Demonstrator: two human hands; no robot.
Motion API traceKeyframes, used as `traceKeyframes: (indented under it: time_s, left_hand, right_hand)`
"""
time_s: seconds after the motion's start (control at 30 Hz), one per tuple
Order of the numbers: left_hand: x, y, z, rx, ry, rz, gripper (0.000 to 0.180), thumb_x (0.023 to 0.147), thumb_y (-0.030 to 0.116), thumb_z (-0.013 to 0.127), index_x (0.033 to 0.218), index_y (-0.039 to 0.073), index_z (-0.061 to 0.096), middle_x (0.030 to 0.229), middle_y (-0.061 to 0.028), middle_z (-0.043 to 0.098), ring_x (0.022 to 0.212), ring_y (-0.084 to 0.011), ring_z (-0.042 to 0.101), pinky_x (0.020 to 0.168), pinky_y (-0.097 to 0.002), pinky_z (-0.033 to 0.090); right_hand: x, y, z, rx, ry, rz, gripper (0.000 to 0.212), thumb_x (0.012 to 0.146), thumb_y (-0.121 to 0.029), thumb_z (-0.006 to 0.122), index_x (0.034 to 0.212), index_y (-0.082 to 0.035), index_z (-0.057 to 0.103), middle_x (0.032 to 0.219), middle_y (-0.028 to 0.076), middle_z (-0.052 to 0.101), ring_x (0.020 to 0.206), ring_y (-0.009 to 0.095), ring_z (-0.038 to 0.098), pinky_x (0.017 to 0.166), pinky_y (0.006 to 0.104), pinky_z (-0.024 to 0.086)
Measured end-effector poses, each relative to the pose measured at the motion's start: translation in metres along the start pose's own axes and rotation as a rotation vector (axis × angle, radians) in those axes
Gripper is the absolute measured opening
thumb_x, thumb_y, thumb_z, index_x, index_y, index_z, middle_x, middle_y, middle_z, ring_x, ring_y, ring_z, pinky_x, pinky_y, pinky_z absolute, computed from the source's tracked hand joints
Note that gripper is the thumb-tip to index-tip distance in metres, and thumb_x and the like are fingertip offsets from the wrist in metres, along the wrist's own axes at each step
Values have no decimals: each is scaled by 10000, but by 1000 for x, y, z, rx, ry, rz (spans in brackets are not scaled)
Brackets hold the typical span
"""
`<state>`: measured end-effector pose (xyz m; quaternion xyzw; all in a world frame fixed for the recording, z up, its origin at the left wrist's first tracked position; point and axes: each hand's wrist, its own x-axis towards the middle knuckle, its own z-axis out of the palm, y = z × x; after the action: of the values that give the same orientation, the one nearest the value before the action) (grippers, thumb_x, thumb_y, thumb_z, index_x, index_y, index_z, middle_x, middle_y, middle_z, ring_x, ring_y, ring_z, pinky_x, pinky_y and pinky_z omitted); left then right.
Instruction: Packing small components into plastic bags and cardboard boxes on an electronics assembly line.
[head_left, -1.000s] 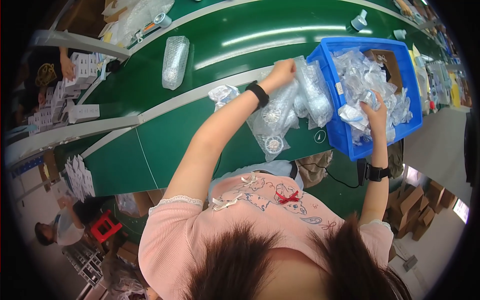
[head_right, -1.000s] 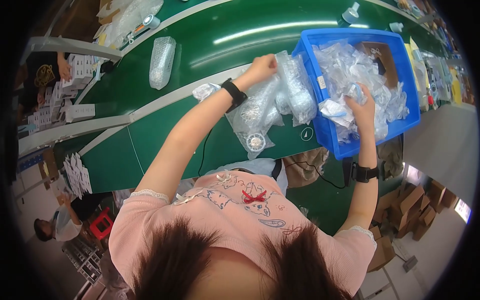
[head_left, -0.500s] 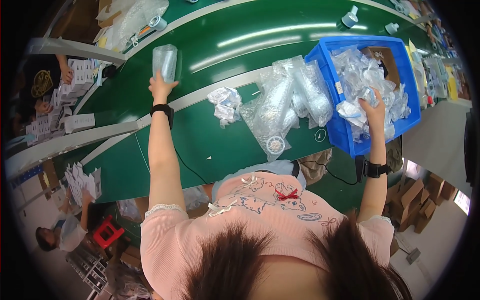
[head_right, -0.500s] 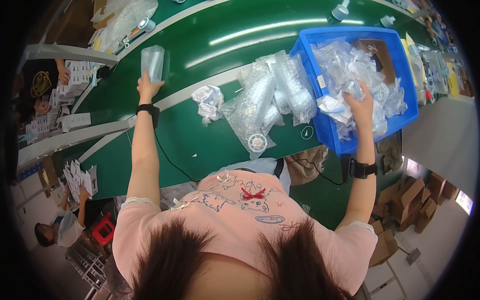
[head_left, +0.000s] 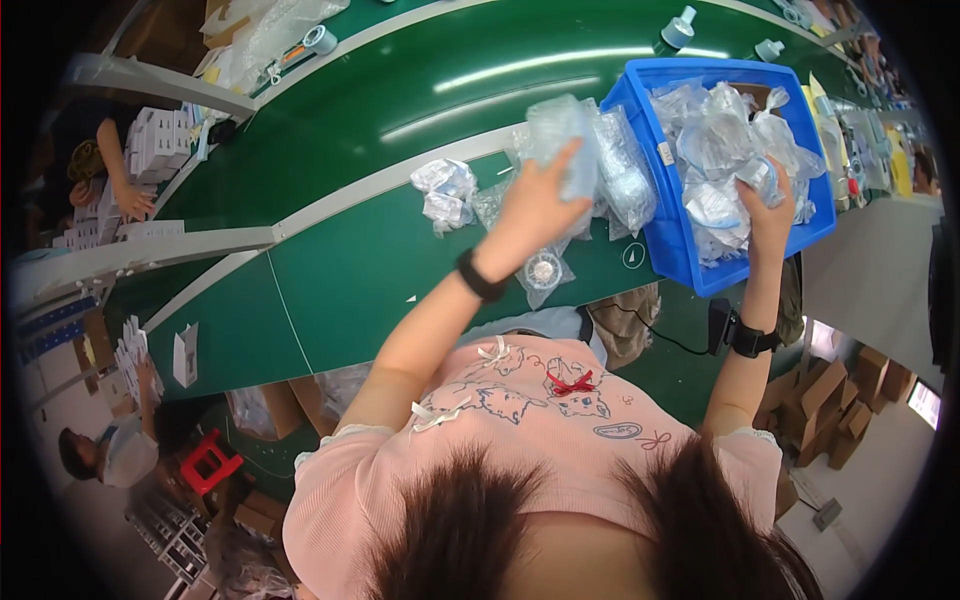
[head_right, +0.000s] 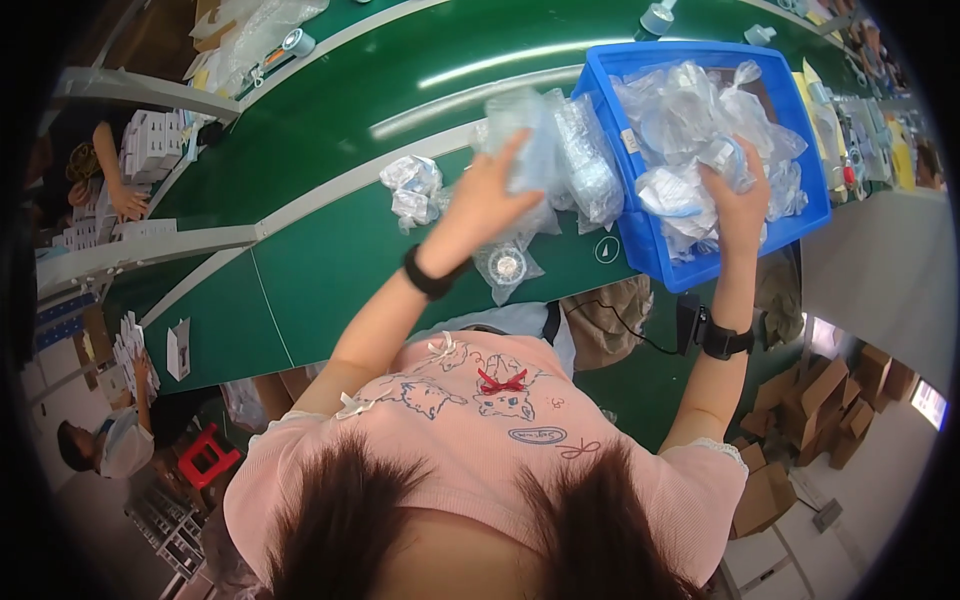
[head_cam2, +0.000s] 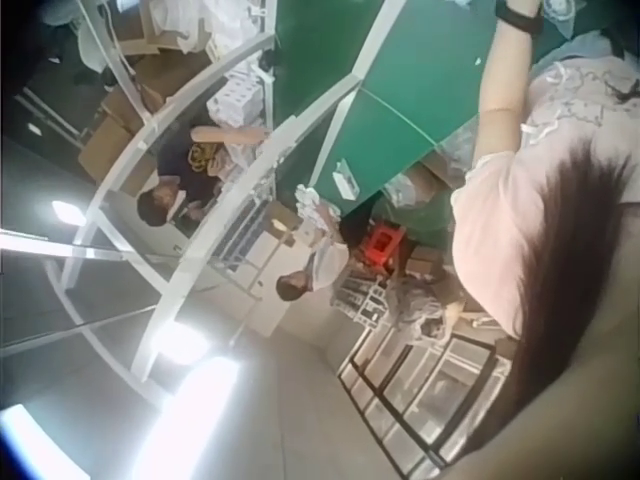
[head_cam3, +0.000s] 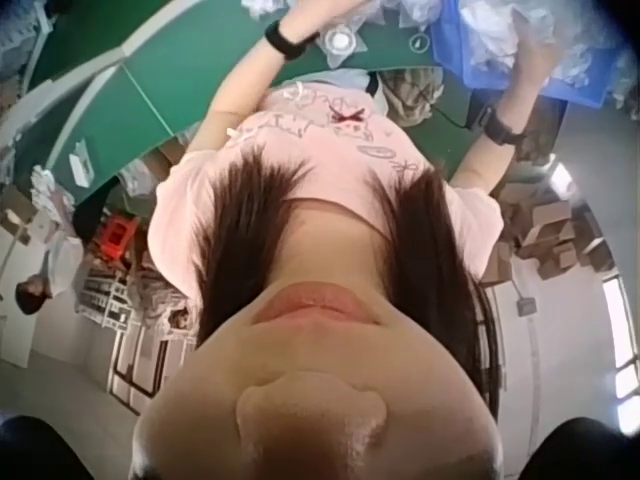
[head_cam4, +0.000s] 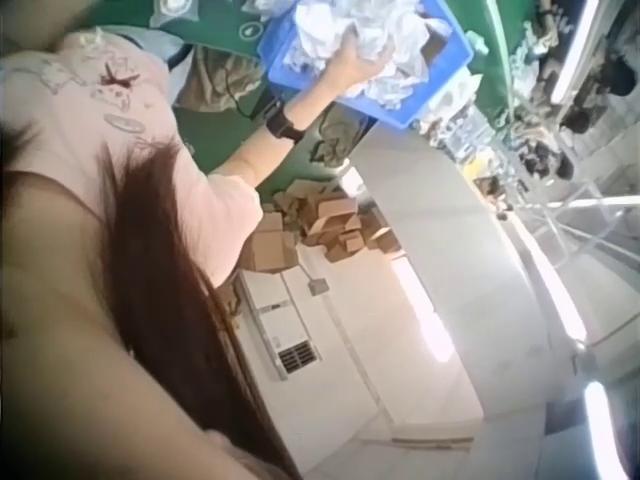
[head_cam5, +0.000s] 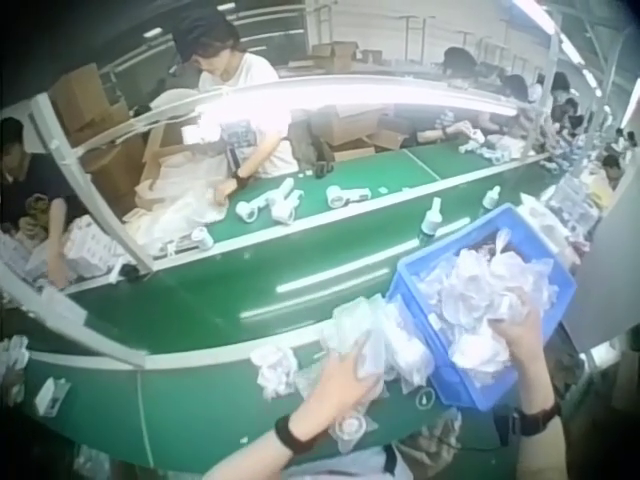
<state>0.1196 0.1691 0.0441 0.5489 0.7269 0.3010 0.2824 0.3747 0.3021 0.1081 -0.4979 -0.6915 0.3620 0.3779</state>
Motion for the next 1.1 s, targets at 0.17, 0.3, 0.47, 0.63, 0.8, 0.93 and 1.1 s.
traceKeyframes:
  time_s: [0.17,0.3,0.47,0.63,0.8,0.93,1.1]
  left_hand:
    - [-2,20,42,266,-71,-20,651,708,311,629,1263,90,372,879,-211,508,811,-420,531,745,-409,453]
    - [-22,13,25,221,-4,191,581,719,285,629,1218,72,421,922,-207,529,830,-377,547,738,-392,460]
    - [-71,-61,-35,-411,219,-53,355,773,204,601,1090,69,517,1011,-97,580,851,-180,569,665,-326,464]
    - [-149,-152,-93,-730,493,-498,285,778,166,599,1034,62,526,956,-57,581,846,-149,560,666,-277,443]
    - [-184,-202,-100,-820,767,-646,323,809,199,578,1092,73,486,1062,-57,523,980,-155,501,753,-274,402]
    - [-187,-229,-78,-677,814,-590,375,808,219,580,1125,56,465,1147,-99,463,1073,-200,436,852,-305,363]
    - [-179,-244,-64,-308,750,-487,542,766,310,620,1183,37,410,1231,-198,391,1152,-345,354,968,-404,268]
  right_hand:
    - [-19,-24,8,21,-76,-86,451,658,-53,645,1087,-5,517,974,38,538,896,127,497,811,252,381]
    - [-27,-40,16,41,-116,-103,470,628,-68,653,1076,-9,522,952,28,537,877,119,498,803,248,384]
    - [-44,-91,81,279,-432,-102,478,580,-102,668,1033,-24,539,939,24,549,889,119,507,802,260,396]
    - [-86,-119,214,329,-753,-359,423,565,-111,656,975,-49,571,941,73,587,895,181,551,800,279,418]
    - [-152,-69,345,-10,-901,-504,455,558,-195,691,990,-145,558,989,110,563,933,279,532,745,358,444]
    - [-181,-43,383,-376,-1025,-633,628,560,-337,721,1122,-214,469,1125,122,473,1031,334,448,745,487,426]
    - [-186,-48,378,-538,-990,-681,824,593,-435,710,1295,-294,303,1313,159,316,1190,414,295,837,640,304]
